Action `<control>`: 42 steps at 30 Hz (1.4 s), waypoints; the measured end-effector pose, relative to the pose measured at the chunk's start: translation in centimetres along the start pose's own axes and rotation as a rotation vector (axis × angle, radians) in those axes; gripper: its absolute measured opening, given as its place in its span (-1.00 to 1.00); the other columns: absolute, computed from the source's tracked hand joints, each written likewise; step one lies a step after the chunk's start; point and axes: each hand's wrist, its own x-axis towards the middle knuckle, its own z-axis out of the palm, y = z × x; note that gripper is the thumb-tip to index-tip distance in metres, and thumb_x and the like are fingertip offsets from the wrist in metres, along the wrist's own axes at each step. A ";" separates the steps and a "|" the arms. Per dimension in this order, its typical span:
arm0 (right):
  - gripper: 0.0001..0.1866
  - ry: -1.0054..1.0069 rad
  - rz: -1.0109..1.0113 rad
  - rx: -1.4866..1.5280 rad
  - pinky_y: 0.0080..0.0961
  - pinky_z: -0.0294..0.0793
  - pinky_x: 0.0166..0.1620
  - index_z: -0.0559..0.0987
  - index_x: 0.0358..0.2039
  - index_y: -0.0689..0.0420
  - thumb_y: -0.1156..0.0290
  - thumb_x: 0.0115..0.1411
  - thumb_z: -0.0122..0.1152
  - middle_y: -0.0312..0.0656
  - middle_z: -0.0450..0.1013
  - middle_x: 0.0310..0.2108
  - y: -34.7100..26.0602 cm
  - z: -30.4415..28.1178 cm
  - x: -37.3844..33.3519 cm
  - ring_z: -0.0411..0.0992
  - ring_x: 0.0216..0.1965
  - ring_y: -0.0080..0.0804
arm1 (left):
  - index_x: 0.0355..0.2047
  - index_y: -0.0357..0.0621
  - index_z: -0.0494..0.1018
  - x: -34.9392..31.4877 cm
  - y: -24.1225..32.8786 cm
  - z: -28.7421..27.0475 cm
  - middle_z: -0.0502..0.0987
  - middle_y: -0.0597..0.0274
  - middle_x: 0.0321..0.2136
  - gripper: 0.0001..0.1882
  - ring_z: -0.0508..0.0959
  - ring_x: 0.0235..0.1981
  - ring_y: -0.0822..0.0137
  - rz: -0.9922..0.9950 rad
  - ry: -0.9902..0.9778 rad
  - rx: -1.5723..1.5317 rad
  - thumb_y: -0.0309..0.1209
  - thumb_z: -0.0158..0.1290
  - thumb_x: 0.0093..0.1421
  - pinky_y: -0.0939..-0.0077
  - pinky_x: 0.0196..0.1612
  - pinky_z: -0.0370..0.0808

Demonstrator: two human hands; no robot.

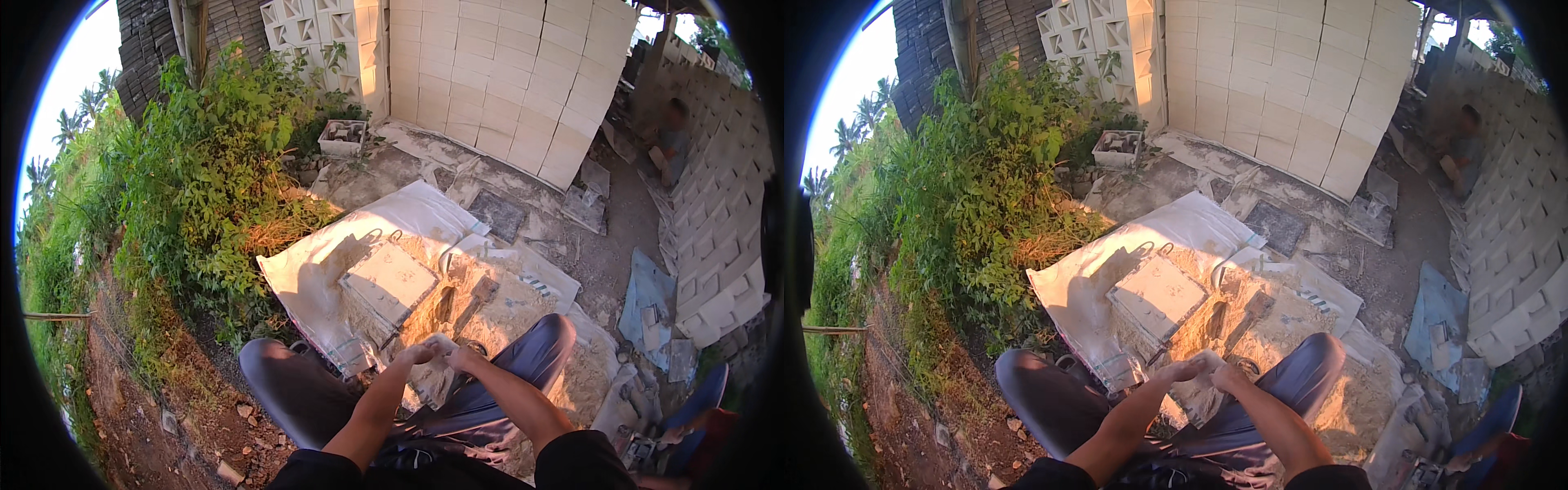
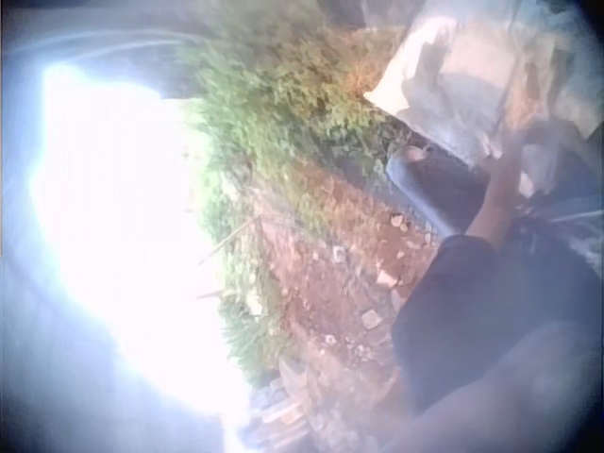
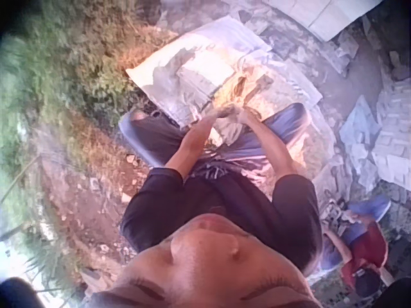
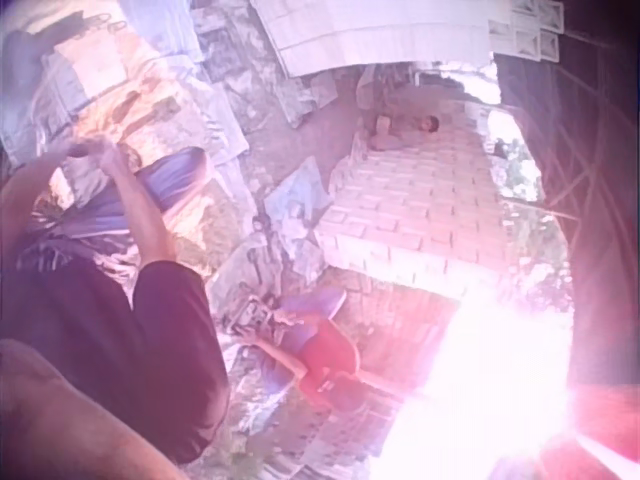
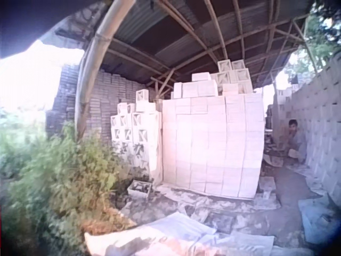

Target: The person uses a trowel-like tool to scrape and level a layer of powder on a stone slab, then lifts and places another stone slab on top of it.

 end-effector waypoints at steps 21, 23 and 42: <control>-0.64 0.765 0.728 0.643 -0.04 0.42 -0.15 0.37 -0.23 0.28 0.20 0.19 -0.01 0.22 0.45 -0.27 3.3 -8.0 14.1 0.43 -0.19 0.17 | 0.24 -0.24 0.05 8.0 -14.2 -13.9 -0.05 0.00 0.30 -0.32 0.02 0.29 -0.01 -0.242 0.498 -0.045 -0.14 -0.11 0.19 0.03 0.30 -0.09; -0.67 0.746 0.728 0.614 -0.06 0.41 -0.12 0.35 -0.22 0.27 0.24 0.20 -0.02 0.21 0.43 -0.22 5.1 -7.7 17.1 0.41 -0.16 0.15 | 0.25 -0.20 0.04 10.3 -16.5 -14.9 -0.08 0.05 0.31 -0.31 -0.02 0.31 0.06 0.082 0.671 0.142 -0.12 -0.10 0.19 0.08 0.31 -0.11; -0.46 0.909 1.088 0.894 -0.24 0.31 -0.25 0.25 0.00 0.30 0.02 0.32 -0.20 0.06 0.39 -0.40 -7.0 -3.3 25.1 0.37 -0.38 -0.09 | 0.29 -0.11 -0.01 17.1 -17.9 -18.1 -0.07 0.19 0.32 -0.27 -0.12 0.35 0.15 0.326 0.332 0.082 0.00 -0.20 0.20 0.13 0.34 -0.32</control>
